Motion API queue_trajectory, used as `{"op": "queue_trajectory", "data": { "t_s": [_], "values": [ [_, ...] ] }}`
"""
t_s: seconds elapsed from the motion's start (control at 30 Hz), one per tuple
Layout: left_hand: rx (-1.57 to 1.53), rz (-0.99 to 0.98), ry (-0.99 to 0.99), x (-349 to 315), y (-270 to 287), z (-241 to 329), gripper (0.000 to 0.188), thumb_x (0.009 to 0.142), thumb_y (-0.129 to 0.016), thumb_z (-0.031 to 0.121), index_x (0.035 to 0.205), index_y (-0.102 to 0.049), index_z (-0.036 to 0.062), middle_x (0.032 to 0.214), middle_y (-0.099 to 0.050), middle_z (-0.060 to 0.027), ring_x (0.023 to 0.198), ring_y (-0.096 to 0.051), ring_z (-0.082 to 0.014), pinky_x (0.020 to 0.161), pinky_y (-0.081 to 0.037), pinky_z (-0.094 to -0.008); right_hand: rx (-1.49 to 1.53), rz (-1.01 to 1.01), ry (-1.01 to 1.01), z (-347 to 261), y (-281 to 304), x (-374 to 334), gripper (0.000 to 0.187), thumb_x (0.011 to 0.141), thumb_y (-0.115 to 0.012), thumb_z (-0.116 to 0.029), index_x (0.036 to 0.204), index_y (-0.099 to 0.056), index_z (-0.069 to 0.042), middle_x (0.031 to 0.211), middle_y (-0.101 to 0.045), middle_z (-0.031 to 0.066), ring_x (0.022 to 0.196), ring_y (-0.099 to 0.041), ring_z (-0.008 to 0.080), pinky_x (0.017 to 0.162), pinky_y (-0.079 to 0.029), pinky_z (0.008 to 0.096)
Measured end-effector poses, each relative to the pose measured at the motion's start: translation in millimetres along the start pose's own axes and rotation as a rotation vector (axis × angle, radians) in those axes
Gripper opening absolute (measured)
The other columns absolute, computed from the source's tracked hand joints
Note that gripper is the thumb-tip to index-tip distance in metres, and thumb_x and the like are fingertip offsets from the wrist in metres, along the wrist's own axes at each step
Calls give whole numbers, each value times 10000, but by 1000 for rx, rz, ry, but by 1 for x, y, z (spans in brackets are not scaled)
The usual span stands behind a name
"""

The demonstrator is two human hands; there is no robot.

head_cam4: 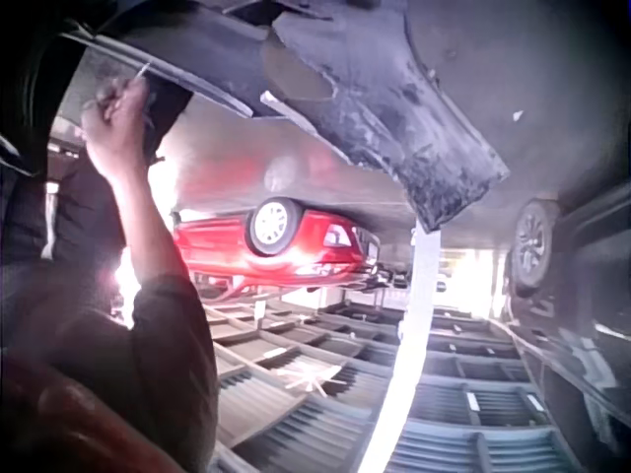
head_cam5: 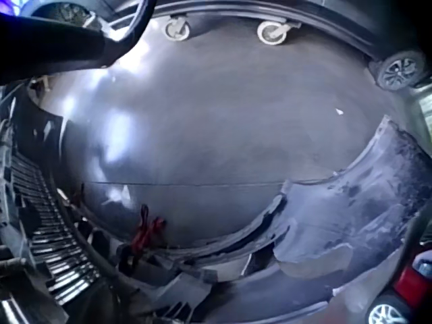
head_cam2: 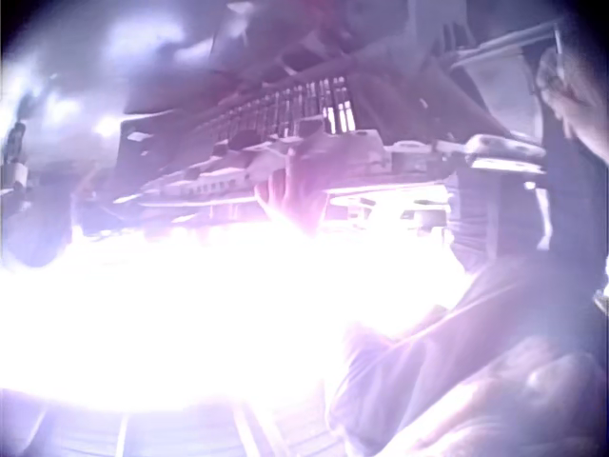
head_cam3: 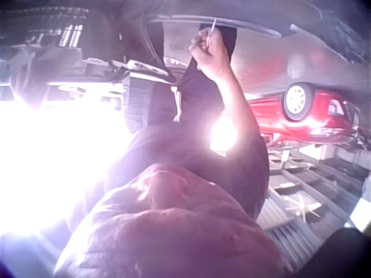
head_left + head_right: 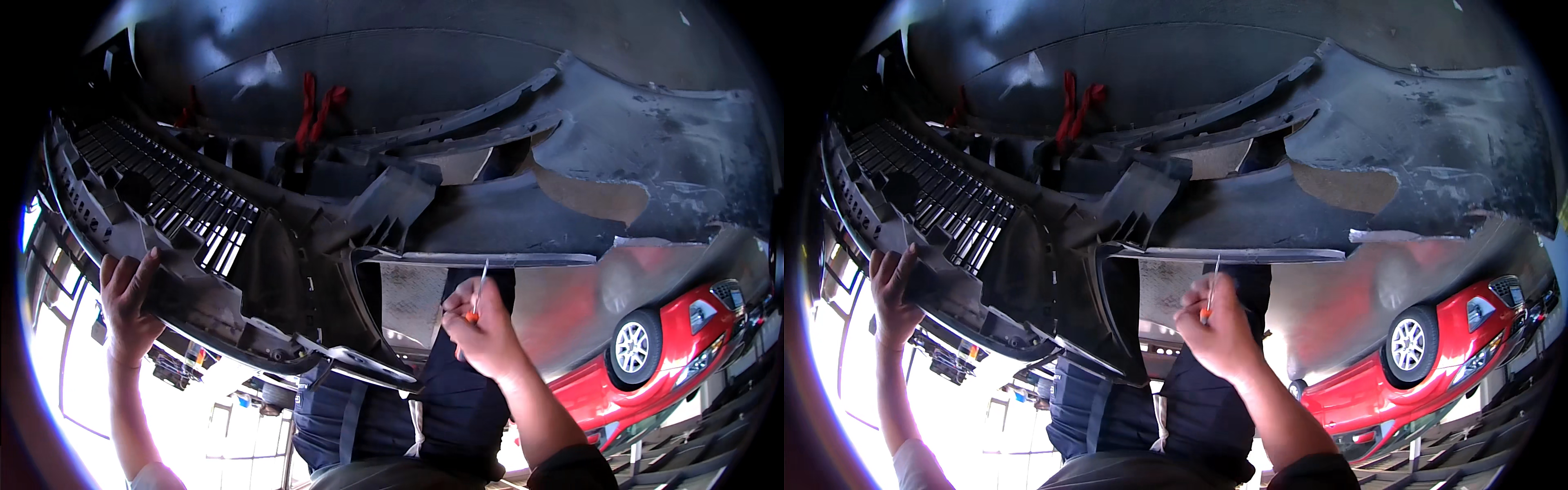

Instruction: The person unclips and removes a grille from a car bumper using a screwdriver and hands, places it on a table, and detaches the emblem with the screwdriver. The person then unfastens and removes another grille insert from the bumper using the screwdriver and carries it away.

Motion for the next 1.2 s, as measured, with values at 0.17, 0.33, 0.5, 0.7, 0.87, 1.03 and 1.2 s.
{"op": "queue_trajectory", "data": {
  "t_s": [0.17, 0.33, 0.5, 0.7, 0.87, 1.03, 1.2],
  "values": [
    [31, -32, 41, -15, -9, -16, 782, 653, -615, 102, 1434, -654, 128, 874, -521, -80, 844, -458, -323, 768, -395, -460, 90, -293, -174, 3, -16, 14, 283, 1074, -580, -97, 1334, -516, -5, 977, -643, 70, 803, -636, 110, 721, -555, 280],
    [-15, -21, 26, -10, -3, -13, 809, 626, -605, 44, 1430, -657, 120, 875, -526, -81, 856, -470, -328, 796, -405, -462, 17, -293, -396, 26, -40, 13, 368, 1121, -524, -183, 1447, -526, -11, 853, -651, 47, 657, -616, 75, 547, -505, 242],
    [-34, -51, 50, -12, -3, -12, 832, 596, -591, -4, 1416, -668, 112, 880, -533, -87, 873, -482, -337, 823, -415, -468, 52, -220, -376, 15, -50, 16, 345, 1084, -548, -149, 1381, -581, 25, 775, -645, 34, 597, -603, 90, 549, -493, 270],
    [-71, -49, 58, -9, -2, -15, 836, 590, -584, 11, 1416, -670, 112, 885, -533, -93, 869, -480, -341, 821, -416, -470, -43, -226, -359, 11, -51, 22, 343, 1086, -547, -156, 1379, -589, 18, 784, -662, 46, 577, -600, 73, 508, -482, 245],
    [-58, -56, 47, -10, -2, -16, 839, 596, -591, 43, 1428, -667, 122, 894, -543, -92, 867, -483, -338, 807, -415, -469, -328, -189, -199, 15, -52, 33, 295, 1028, -603, -113, 1276, -641, 42, 765, -686, 92, 611, -661, 138, 576, -533, 314],
    [-60, -63, 56, -10, -3, -14, 826, 606, -612, 25, 1423, -673, 125, 895, -551, -87, 868, -488, -333, 798, -418, -466, -610, -16, -35, -32, -47, 41, 206, 956, -622, -146, 1028, -660, 43, 908, -719, 302, 924, -705, 495, 824, -570, 528],
    [-20, -56, 16, -18, -9, -17, 802, 645, -578, 152, 1441, -643, 87, 874, -495, -100, 864, -466, -336, 792, -402, -474, -969, -118, -70, -64, -51, 61, 170, 875, -623, -107, 947, -708, 20, 922, -725, 289, 935, -705, 485, 851, -567, 545]
  ]
}}
Point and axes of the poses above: each hand's wrist, its own x-axis towards the middle knuckle, its own y-axis out of the back of the hand, z = x × y, the point moved 4 cm from there along x, towards the middle knuckle
